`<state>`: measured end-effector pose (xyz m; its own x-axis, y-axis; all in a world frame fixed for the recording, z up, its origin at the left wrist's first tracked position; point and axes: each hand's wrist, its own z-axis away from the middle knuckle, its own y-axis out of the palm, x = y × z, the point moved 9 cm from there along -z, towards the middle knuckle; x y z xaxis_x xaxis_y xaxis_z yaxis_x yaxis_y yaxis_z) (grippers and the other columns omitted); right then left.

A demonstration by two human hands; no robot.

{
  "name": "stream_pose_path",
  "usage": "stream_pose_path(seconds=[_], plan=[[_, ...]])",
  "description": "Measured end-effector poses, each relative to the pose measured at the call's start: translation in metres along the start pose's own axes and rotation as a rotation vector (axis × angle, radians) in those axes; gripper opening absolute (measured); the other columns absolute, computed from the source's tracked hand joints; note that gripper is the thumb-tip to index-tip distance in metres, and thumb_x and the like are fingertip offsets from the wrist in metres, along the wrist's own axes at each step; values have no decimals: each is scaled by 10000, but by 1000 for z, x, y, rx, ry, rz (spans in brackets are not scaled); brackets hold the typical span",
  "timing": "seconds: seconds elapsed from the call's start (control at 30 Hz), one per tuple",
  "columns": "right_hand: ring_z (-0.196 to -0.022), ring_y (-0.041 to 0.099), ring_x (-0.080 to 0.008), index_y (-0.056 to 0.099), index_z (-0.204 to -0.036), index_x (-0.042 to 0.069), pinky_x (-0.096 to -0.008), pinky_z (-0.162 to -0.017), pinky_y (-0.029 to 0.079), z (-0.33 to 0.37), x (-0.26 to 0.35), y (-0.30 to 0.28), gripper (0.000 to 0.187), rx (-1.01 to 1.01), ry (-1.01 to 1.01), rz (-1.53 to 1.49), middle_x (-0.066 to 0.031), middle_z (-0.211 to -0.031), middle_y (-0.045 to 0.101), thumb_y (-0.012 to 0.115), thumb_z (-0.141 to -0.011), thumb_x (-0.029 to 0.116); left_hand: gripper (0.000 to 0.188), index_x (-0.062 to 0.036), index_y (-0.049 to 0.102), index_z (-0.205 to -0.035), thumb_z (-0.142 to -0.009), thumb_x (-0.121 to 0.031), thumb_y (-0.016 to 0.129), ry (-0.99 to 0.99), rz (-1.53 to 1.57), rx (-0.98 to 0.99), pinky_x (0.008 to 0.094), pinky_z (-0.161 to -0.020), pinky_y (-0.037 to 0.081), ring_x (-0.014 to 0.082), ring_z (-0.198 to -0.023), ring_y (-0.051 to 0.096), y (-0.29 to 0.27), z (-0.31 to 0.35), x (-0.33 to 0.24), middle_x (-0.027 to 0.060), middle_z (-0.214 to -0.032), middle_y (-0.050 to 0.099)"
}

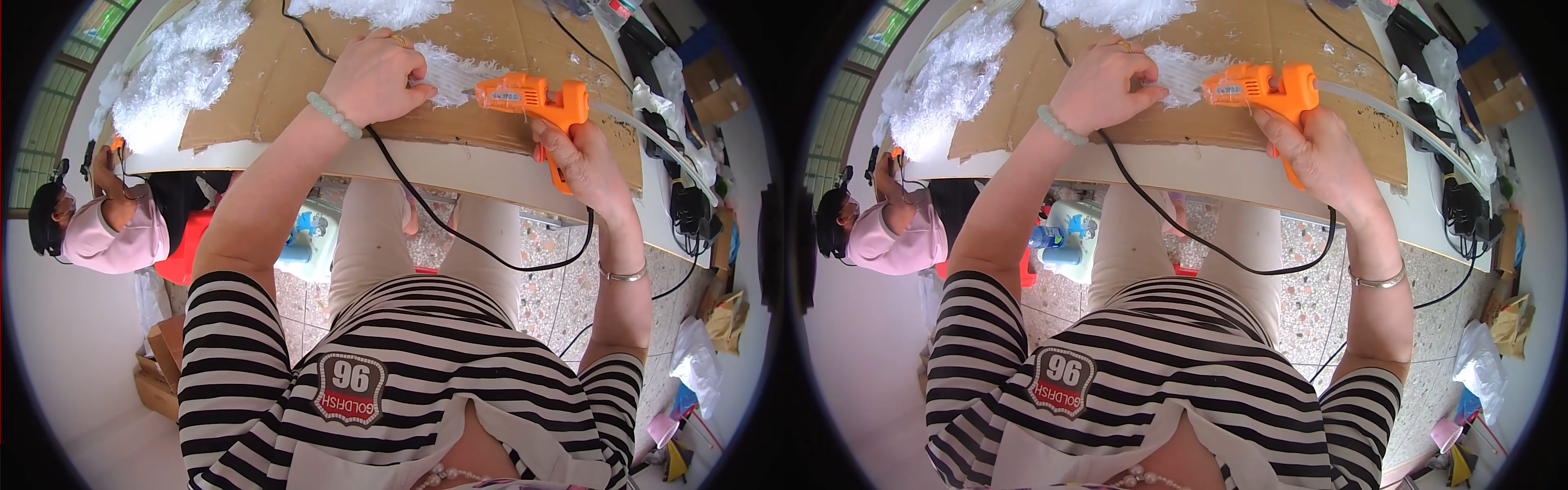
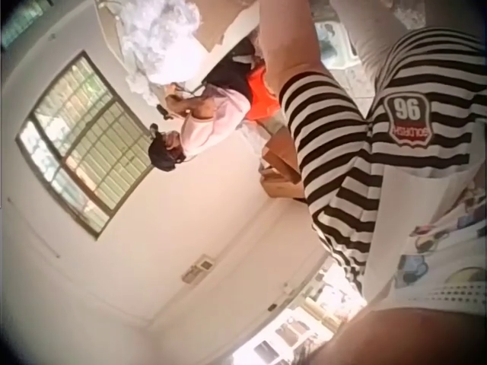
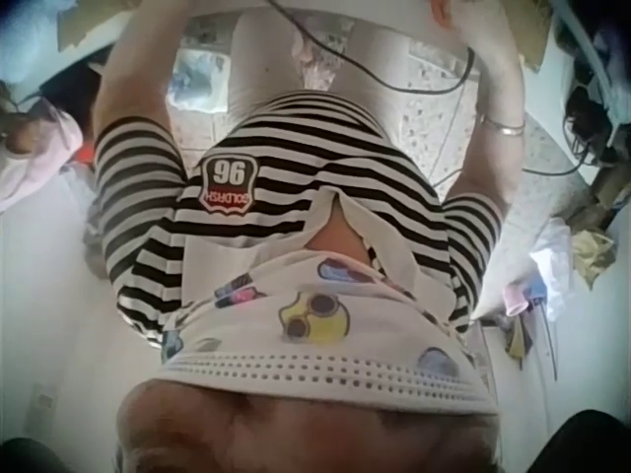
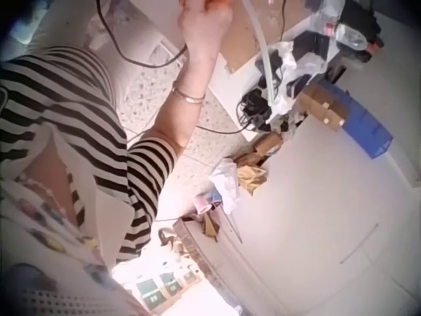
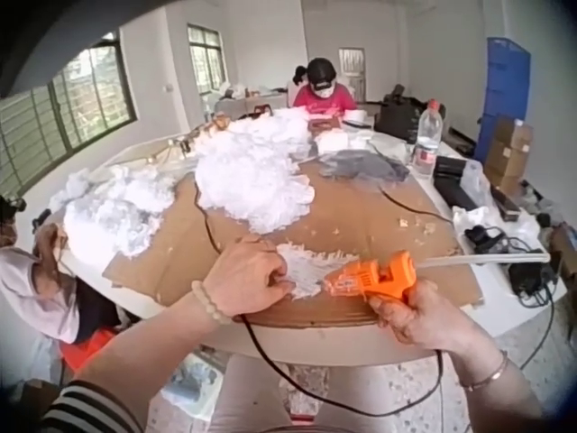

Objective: Crafting a toy by gluing cotton fluff onto a cardboard base using a hot glue gun.

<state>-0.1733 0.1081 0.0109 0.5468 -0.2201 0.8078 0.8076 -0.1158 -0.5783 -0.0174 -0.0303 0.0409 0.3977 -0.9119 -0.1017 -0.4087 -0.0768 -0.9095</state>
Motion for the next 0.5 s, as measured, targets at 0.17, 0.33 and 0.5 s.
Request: stream_pose_path(seconds=[0.17, 0.33, 0.5], plan=[[-617, 468, -71, 583, -952, 19, -231, -548, 371, -3, 3, 2, 340, -41, -44, -7, 3, -679, 559, 541, -917, 354, 144, -71, 650, -718, -742, -213, 653, 9, 18, 8, 382, -736, 437, 280, -784, 553, 2, 0, 3, 59, -722, 609], [-620, 475, -71, 581, -901, 19, -233, -554, 375, -4, -3, -5, 339, -68, -35, -44, -1, -690, 575, 551, -913, 356, 253, -44, 656, -750, -864, -226, 523, -71, 118, -8, 399, -752, 442, 316, -800, 552, 9, -2, 18, 99, -765, 630], [-627, 476, -72, 571, -892, 23, -231, -568, 379, -3, -1, -2, 320, -34, -27, -50, -5, -706, 589, 552, -913, 342, 343, -49, 658, -695, -837, -347, 562, -104, 138, 12, 398, -722, 462, 312, -777, 569, 5, -4, 17, 103, -720, 632]])
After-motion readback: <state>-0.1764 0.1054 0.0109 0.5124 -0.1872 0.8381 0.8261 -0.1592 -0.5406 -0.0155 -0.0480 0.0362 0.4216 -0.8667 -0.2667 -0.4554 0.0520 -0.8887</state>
